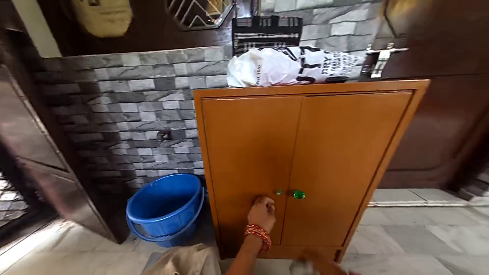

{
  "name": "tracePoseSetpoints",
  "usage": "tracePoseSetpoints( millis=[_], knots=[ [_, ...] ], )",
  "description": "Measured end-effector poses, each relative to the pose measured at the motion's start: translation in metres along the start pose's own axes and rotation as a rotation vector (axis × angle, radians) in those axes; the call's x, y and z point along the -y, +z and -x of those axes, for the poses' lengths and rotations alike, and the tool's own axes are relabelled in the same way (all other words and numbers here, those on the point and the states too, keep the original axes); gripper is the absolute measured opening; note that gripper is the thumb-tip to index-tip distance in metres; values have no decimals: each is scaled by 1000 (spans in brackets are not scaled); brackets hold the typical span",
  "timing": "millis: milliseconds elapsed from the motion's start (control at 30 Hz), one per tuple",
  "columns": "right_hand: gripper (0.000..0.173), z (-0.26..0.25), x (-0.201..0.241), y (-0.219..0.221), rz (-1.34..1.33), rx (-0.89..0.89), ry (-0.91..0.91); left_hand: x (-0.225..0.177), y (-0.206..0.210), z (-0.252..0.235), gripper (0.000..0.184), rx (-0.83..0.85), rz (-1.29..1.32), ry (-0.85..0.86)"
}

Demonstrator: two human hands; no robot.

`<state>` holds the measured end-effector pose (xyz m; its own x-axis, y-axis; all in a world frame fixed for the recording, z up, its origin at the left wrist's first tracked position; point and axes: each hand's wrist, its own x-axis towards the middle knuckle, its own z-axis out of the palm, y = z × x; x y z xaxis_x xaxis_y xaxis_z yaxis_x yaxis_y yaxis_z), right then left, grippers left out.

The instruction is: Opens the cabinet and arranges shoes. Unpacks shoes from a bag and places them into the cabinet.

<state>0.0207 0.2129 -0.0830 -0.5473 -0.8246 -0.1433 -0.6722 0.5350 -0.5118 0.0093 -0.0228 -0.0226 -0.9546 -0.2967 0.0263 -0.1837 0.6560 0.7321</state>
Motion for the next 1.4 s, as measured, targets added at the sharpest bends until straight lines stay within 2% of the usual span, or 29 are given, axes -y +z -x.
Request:
tracePoseSetpoints(
  millis=[67,133,267,367,467,600,700,767,833,900,1033,1133,1200,1300,1400],
  knots=[
    [54,-40,1,-54,93,-261,240,-6,-6,2,36,-54,-8,65],
    [56,-60,9,-88,208,-413,275,-14,-9,3,40,-51,-46,110],
    [64,-89,15,-108,245,-314,349,-23,-4,2,48,23,-65,53],
    [52,-99,19,-109,251,-298,382,-19,-2,-1,48,26,-37,25],
    [47,-100,22,-113,250,-287,384,-17,-5,0,46,-16,-46,43],
    [51,-97,23,-119,285,-232,349,-18,-4,1,51,-4,-129,131],
    [51,-94,22,-114,264,-270,338,-21,5,-1,56,13,-240,142],
    [43,-72,18,-94,239,-452,292,-23,10,-8,55,-5,-323,126],
    [37,-31,5,-59,226,-739,185,-23,11,-15,49,-58,-361,143],
    [35,20,-12,-46,169,-859,83,-29,14,-19,42,-102,-370,163],
    [36,101,-42,-50,38,-812,60,-36,18,-21,33,-189,-410,219],
    [37,144,-70,-59,-79,-879,136,-42,21,-21,33,-217,-432,196],
    [36,168,-101,-69,-61,-885,120,-42,24,-19,28,-263,-420,194],
    [31,188,-140,-79,-108,-920,105,-37,25,-9,23,-325,-436,272],
    [27,187,-153,-81,-144,-959,40,-31,14,7,23,-262,-416,307]
  ],
)
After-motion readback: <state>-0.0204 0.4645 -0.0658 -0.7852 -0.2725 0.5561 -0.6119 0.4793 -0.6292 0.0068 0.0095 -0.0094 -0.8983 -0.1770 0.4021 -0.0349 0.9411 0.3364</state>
